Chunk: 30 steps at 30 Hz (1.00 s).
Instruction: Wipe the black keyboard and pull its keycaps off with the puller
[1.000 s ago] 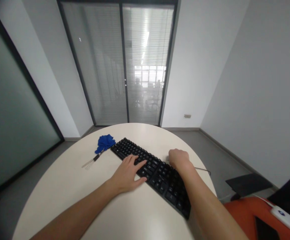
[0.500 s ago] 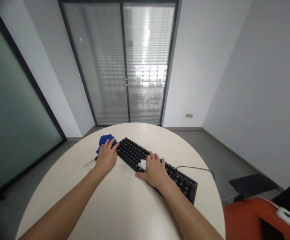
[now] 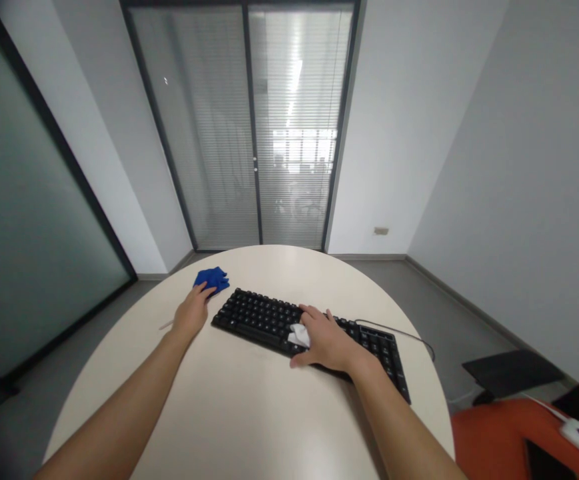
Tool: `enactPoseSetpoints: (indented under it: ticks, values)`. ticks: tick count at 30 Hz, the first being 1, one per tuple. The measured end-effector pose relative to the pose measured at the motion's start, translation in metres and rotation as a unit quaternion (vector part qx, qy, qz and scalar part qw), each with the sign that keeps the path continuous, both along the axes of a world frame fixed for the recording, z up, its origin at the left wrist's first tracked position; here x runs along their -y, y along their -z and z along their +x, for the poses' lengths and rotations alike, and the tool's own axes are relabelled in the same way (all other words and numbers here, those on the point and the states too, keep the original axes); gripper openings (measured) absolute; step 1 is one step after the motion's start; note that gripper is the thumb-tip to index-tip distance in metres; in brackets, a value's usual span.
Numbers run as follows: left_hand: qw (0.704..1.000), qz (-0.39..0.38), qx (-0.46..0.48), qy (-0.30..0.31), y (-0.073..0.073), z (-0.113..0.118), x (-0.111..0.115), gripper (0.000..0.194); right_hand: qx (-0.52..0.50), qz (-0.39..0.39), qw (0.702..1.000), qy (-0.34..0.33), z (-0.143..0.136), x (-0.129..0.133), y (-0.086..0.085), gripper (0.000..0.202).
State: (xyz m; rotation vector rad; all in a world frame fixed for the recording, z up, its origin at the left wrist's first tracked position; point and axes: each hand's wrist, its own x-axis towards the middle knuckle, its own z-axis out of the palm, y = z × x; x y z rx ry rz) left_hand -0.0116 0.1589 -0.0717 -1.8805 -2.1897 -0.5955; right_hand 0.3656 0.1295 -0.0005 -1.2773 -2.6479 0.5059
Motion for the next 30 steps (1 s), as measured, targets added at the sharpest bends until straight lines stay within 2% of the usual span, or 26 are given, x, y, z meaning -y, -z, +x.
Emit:
enactPoseSetpoints:
  ticks: [9, 13, 16, 24, 30]
  values:
    - [0.995, -0.019, 0.03, -0.098, -0.012, -0.002, 0.009, 0.051, -0.036, -0.016, 0.998, -0.052, 0.006, -0.013, 0.004, 0.082]
    - [0.993, -0.011, 0.022, -0.115, -0.015, 0.001, 0.011, 0.049, -0.019, -0.003, 0.999, -0.049, 0.005, -0.009, 0.005, 0.067]
    - [0.993, -0.01, 0.02, -0.117, -0.016, 0.001, 0.011, 0.05, -0.014, 0.009, 0.999, -0.036, 0.004, -0.004, 0.004, 0.061]
    - [0.996, -0.009, 0.025, -0.089, -0.019, -0.007, 0.012, 0.041, -0.042, 0.003, 0.998, -0.046, 0.005, -0.004, 0.003, 0.066]
    - [0.998, -0.021, 0.025, -0.062, -0.026, -0.015, 0.017, 0.045, -0.052, 0.006, 0.997, -0.052, 0.009, -0.007, 0.003, 0.061]
